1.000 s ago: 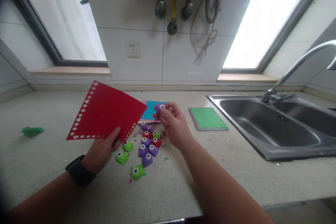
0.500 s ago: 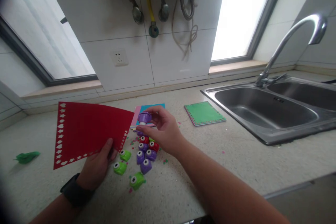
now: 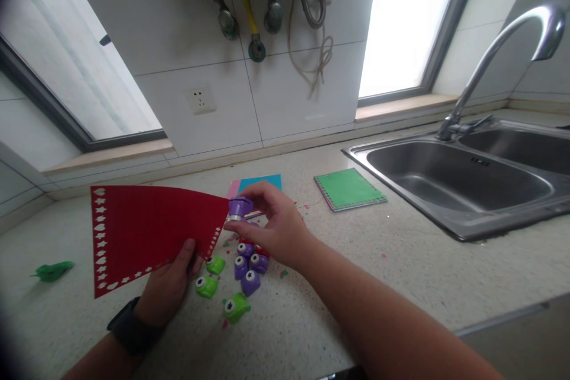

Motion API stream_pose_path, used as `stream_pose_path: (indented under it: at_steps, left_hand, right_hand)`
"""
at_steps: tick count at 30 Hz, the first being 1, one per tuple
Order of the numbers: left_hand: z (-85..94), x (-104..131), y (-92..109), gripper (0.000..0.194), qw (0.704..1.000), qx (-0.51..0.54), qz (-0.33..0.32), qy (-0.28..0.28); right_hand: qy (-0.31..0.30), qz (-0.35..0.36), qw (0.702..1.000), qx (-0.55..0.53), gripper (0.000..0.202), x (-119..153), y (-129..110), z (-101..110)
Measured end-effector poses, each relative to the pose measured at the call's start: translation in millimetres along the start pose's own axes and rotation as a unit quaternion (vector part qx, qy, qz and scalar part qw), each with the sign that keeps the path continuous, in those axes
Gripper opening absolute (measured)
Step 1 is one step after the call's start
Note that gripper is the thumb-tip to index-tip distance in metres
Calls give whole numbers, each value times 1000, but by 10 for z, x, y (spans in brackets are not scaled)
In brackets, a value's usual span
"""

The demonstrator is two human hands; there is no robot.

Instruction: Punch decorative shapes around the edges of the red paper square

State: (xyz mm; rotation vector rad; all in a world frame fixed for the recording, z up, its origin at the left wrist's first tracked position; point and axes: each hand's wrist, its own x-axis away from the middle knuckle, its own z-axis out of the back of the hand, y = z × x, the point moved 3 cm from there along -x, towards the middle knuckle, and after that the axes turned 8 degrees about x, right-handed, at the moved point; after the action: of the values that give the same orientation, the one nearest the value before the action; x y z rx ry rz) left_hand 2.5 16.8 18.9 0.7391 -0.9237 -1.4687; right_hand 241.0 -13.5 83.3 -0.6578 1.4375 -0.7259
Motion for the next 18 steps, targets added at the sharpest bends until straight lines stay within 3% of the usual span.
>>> stream_pose_path:
  at_steps: [7,12,18]
  left_hand:
    - [22,0,-24,57,1000,14,10,13]
    - [20,4,-60,51,998,33,-21,42]
    - [-30,7,-41,39,990,109,-63,59]
  right_hand:
    - [-10,-39,999,1,35,-4,66,4]
    - [-24,-136,990,-7,39,1,172,-28]
    - [-52,-216,973,-66,27,-25,199,-62]
